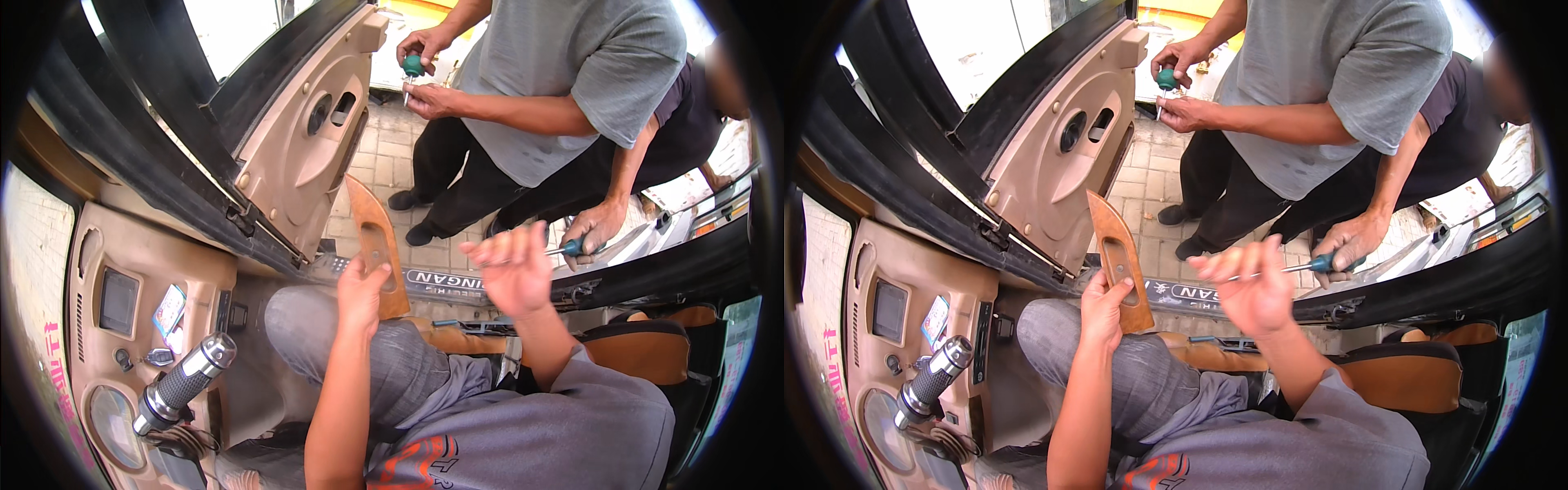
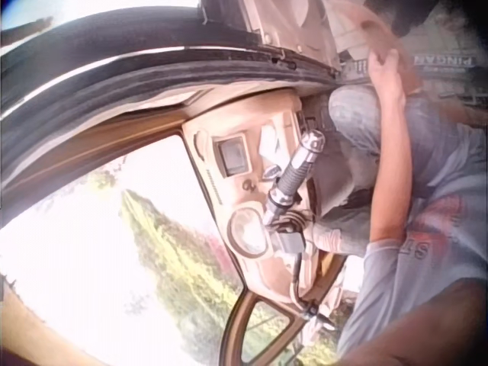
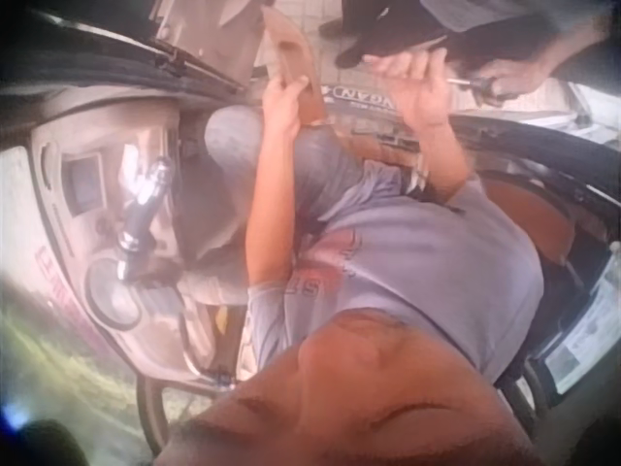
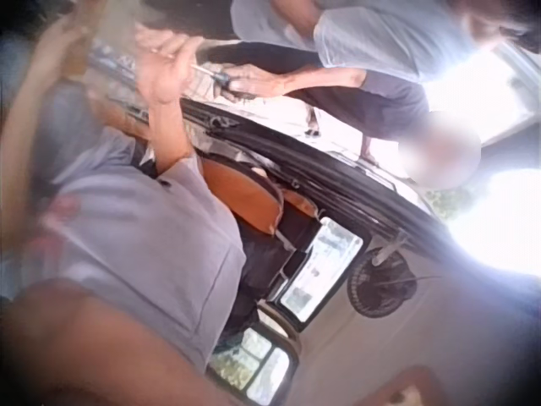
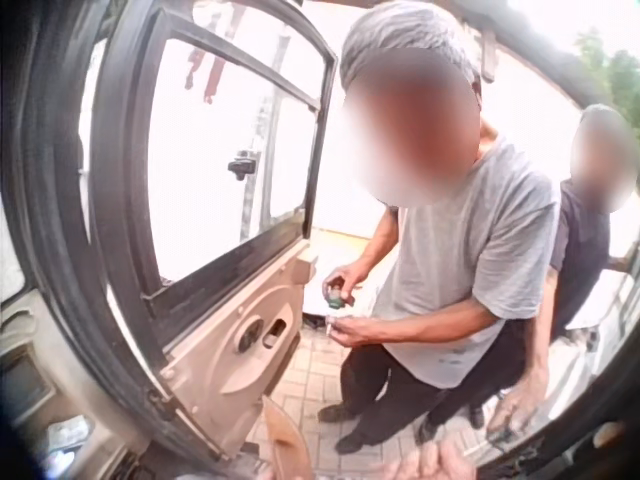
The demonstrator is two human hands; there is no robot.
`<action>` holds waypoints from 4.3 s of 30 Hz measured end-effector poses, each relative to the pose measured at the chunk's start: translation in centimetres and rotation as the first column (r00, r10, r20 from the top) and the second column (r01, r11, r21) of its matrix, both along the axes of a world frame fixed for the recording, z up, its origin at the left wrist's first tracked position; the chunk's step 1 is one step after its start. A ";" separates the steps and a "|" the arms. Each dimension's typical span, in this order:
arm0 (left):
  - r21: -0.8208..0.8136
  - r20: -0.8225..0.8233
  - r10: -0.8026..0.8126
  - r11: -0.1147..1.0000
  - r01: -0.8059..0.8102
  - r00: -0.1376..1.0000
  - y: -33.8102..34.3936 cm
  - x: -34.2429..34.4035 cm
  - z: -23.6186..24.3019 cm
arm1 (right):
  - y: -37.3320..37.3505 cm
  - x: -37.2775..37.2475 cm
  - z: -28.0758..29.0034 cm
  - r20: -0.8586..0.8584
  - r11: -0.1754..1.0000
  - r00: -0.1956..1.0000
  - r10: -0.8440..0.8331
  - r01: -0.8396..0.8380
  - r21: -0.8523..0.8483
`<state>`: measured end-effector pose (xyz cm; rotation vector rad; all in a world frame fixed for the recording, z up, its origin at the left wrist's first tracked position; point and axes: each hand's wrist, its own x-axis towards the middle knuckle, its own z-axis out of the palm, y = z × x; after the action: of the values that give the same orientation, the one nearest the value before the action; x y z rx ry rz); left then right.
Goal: The person uses a screwdriver to remove screws from the vehicle door panel and dashboard, detaches the door panel, and then removes the dashboard cover to access internal wiring.
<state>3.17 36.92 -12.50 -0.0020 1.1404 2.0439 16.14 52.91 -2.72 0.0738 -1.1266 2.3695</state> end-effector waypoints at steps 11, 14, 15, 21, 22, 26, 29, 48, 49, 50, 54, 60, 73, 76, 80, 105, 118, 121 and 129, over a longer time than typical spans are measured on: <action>0.028 -0.024 -0.011 1.000 0.012 1.000 0.4 0.2 -0.6 | -3.0 -5.6 -8.1 0.303 0.684 0.816 -0.492 0.148 0.714; 0.015 -0.046 0.026 1.000 -0.025 0.999 0.1 0.3 -0.8 | -2.5 -7.6 -7.2 0.555 0.750 0.699 -0.451 -0.040 0.660; 0.005 -0.051 0.044 0.999 -0.044 0.998 0.0 0.3 -0.9 | -2.7 -8.0 -6.3 0.568 0.718 0.677 -0.467 -0.085 0.691; -0.013 -0.059 -0.014 1.000 0.013 0.998 0.4 0.7 -0.4 | -2.9 -7.8 -7.0 0.610 0.879 0.717 -0.336 0.006 0.477; -0.022 -0.052 -0.011 1.000 0.010 0.999 0.4 0.6 -0.3 | -2.9 -7.8 -7.0 0.613 0.879 0.711 -0.346 0.016 0.477; 0.017 -0.095 0.025 1.000 -0.023 0.995 0.5 0.6 -0.7 | -2.9 -8.0 -7.4 0.595 0.865 0.711 -0.374 0.036 0.501; 0.087 -0.076 0.063 0.995 -0.056 0.995 0.3 0.8 -0.7 | -2.6 -8.1 -7.2 0.556 0.852 0.737 -0.384 0.051 0.521; 0.233 0.019 -0.011 0.972 0.006 1.000 -0.8 0.7 -1.3 | -0.2 -6.7 -7.7 0.613 0.995 0.788 0.059 -0.099 0.032; 0.245 0.005 -0.022 0.969 0.021 1.000 -0.8 0.7 -1.2 | -0.2 -6.7 -7.7 0.614 0.995 0.788 0.052 -0.093 0.035; 0.247 0.005 -0.017 0.969 0.015 1.000 -0.8 0.7 -1.1 | -0.2 -6.7 -7.7 0.615 0.996 0.787 0.045 -0.086 0.038; 0.250 0.005 -0.022 0.968 0.020 1.000 -0.9 0.7 -1.0 | 0.1 -6.7 -8.3 0.604 0.996 0.795 0.059 -0.090 0.021; 0.245 0.016 -0.057 0.968 0.051 0.998 -1.0 0.7 -0.9 | 0.2 -6.4 -6.5 0.649 0.970 0.760 0.039 -0.184 0.157; 0.237 0.098 -0.036 0.972 0.012 0.995 -0.9 0.6 -1.2 | 0.1 -6.7 -6.0 0.668 0.946 0.744 0.002 -0.218 0.240; 0.257 0.093 -0.056 0.966 0.030 0.994 -0.9 0.5 -1.3 | -0.4 -6.7 -5.5 0.681 0.953 0.733 -0.006 -0.203 0.226; 0.269 0.089 -0.079 0.962 0.052 0.993 -1.0 0.6 -0.7 | -0.6 -6.7 -5.4 0.678 0.948 0.734 -0.039 -0.186 0.256; 0.314 0.324 0.061 0.934 -0.168 0.944 -1.5 -0.2 0.5 | -3.0 -6.4 2.7 0.084 0.923 0.986 -0.142 0.101 0.371; 0.258 0.254 0.101 0.951 -0.168 0.962 -1.2 -0.1 1.4 | -3.4 -7.0 -2.0 -0.007 0.491 0.962 -0.272 0.145 0.859; 0.252 0.248 0.104 0.953 -0.168 0.963 -1.2 -0.1 1.5 | -3.6 -7.2 -2.3 -0.020 0.497 0.949 -0.315 0.183 0.848; 0.276 0.232 0.108 0.946 -0.172 0.967 -1.1 0.0 1.0 | -3.9 -7.5 -1.8 -0.094 0.402 0.940 -0.328 0.229 0.887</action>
<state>3.13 35.83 -11.51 -0.1572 0.7135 2.2620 8.69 49.05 -4.50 0.1184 -2.1453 1.2375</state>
